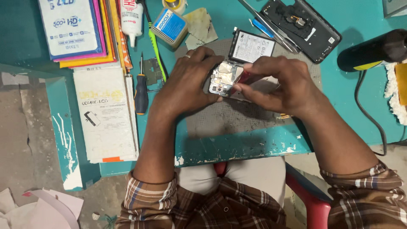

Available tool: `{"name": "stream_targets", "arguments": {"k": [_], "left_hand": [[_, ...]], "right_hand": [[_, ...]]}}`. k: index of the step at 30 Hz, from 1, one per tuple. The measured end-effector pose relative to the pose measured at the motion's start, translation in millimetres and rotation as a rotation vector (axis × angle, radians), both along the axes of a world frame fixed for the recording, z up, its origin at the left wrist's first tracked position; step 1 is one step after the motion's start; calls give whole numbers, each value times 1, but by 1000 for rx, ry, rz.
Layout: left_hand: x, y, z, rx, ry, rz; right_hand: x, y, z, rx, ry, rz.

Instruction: The person disassembles a smartphone at a repair workbench. They use a red pry tool to open the phone's back, remove the back cover, disconnect internal components, and work the battery out of the phone body by hand while holding the device.

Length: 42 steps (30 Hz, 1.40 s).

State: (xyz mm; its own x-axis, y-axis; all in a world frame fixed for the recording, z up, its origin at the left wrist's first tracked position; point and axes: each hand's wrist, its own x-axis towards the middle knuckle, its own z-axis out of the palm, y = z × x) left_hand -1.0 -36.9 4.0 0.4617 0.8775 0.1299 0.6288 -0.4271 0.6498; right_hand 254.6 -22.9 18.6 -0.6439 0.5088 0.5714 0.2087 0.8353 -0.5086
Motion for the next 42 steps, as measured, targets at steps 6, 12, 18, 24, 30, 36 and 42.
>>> {"name": "stream_targets", "arguments": {"k": [6, 12, 18, 24, 30, 36, 42], "left_hand": [[0, 4, -1, -13, 4, 2], [-1, 4, -5, 8, -4, -3], [1, 5, -4, -23, 15, 16], [3, 4, -2, -36, 32, 35], [1, 5, -2, -19, 24, 18], [0, 5, -3, -28, 22, 13], [0, 6, -3, -13, 19, 11]], "right_hand": [[1, 3, -4, 40, 19, 29], [0, 4, -9, 61, -34, 18], [0, 3, -8, 75, -39, 7], [0, 3, -7, 84, -51, 9], [1, 4, -9, 89, -51, 15], [-7, 5, -1, 120, -36, 114], [-9, -4, 19, -33, 18, 81]]}}
